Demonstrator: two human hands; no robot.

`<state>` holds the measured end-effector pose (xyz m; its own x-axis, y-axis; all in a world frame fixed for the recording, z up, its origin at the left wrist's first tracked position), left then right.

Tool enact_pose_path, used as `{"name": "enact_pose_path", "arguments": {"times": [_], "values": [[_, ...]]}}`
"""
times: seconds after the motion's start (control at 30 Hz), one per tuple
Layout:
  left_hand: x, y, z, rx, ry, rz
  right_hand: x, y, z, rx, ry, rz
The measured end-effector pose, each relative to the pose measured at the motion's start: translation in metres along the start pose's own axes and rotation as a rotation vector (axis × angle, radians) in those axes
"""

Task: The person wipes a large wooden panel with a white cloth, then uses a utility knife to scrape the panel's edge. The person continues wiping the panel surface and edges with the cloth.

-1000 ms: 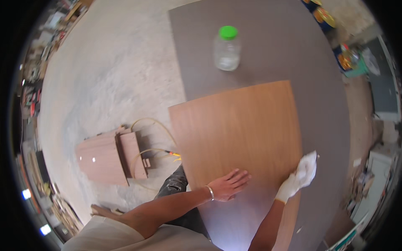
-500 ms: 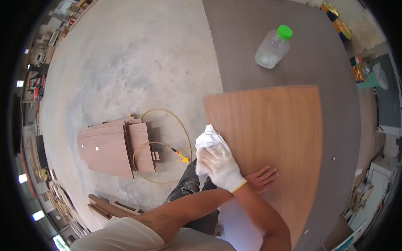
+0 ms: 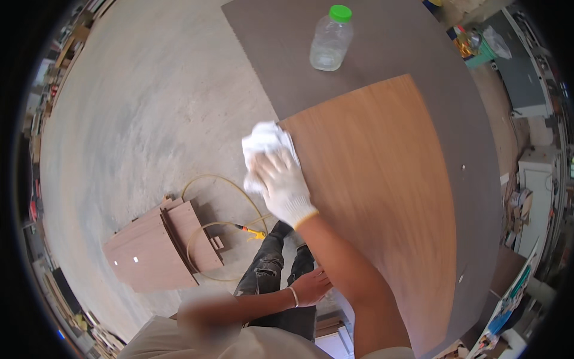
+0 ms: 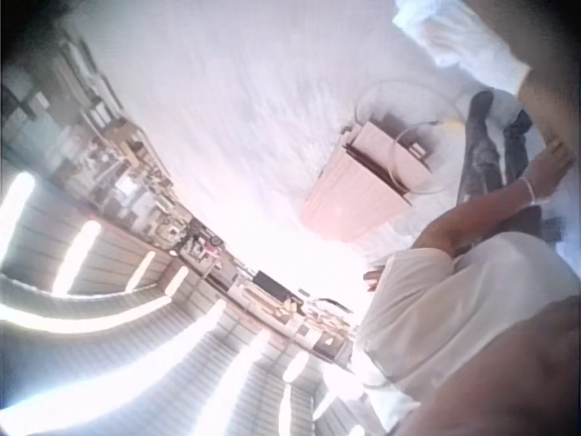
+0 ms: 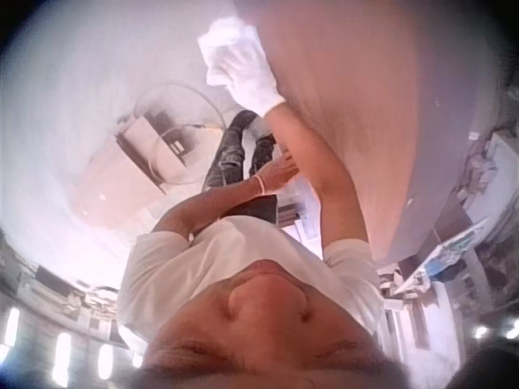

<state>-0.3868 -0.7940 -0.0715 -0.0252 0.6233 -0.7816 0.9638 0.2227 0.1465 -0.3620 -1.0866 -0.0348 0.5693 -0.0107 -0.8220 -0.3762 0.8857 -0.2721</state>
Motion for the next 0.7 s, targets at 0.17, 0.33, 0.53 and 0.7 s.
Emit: {"name": "enact_pose_path", "arguments": {"times": [0.17,0.33,0.53,0.7], "values": [[-0.001,0.071,-0.009,0.095,-0.032,0.033,-0.042,0.129,0.055,0.108,-0.108,0.112],[-0.064,0.095,0.039,0.061,0.221,0.242,-0.043,0.344,0.105,0.517,-0.003,0.463],[-0.191,0.014,0.159,-0.141,0.009,-0.351,-0.045,0.612,0.196,1.192,0.021,0.527],[-0.185,-0.126,0.131,-0.062,-0.016,-0.293,-0.079,0.590,0.172,1.614,0.322,-0.161]]}}
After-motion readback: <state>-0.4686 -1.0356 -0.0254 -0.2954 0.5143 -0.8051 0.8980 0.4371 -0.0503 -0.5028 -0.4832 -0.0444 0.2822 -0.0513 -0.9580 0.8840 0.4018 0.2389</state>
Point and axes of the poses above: each hand's wrist, its own y-axis away from the middle knuckle, its own x-axis out of the palm, z = x × y, the point moved 8 cm from there along -y, towards the middle knuckle, and after that the axes turned 8 degrees about -y, right-handed, at the moved point
